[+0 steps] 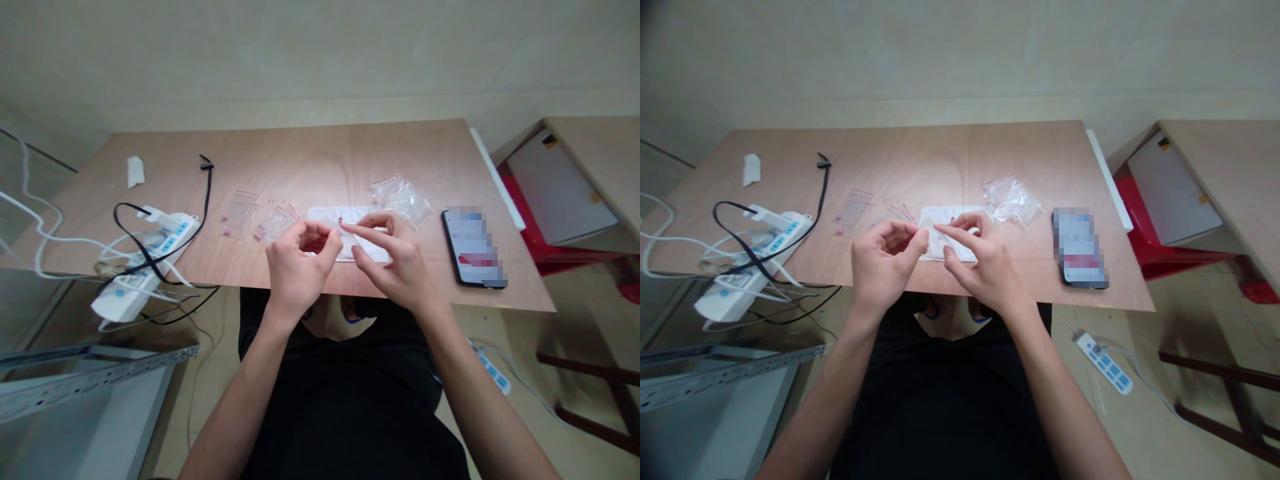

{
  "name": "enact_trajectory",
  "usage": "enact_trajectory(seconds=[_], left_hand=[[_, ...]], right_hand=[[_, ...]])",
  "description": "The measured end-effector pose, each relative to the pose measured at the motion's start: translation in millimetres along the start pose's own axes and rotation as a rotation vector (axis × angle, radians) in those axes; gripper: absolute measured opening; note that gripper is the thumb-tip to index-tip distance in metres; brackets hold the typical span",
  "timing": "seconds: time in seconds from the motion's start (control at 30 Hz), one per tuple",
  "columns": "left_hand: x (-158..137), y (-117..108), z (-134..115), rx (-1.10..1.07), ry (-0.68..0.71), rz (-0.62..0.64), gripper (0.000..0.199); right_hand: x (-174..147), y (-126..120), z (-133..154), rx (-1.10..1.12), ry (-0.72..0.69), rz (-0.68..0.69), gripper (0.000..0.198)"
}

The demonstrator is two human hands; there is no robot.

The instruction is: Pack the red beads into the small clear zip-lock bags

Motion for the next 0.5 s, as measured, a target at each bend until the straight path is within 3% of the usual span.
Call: enact_trajectory(seconds=[0.17,0.33,0.43,0.5], left_hand=[[0,4,-4,-0.109,-0.061,0.055,0.013],[2,6,0,-0.189,-0.075,0.065,0.018],[9,6,8,-0.353,-0.212,0.082,0.028],[14,8,13,-0.463,-0.389,0.235,0.040]], right_hand=[[-7,11,-3,0.245,-0.010,-0.016,0.068],[-7,17,-5,0.182,0.048,-0.191,0.038],[6,4,-8,0.097,-0.037,-0.073,0.034],[22,-9,-8,0.023,-0.136,0.113,0.036]])
Point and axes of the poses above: each hand's wrist, its own x-axis towards the middle knuckle, its own y-axis out of the palm, z = x × y, the point moved 1 cm from there along x, towards the middle knuckle, and after that the axes turned 14 degrees about -y, right-handed, at the moved point
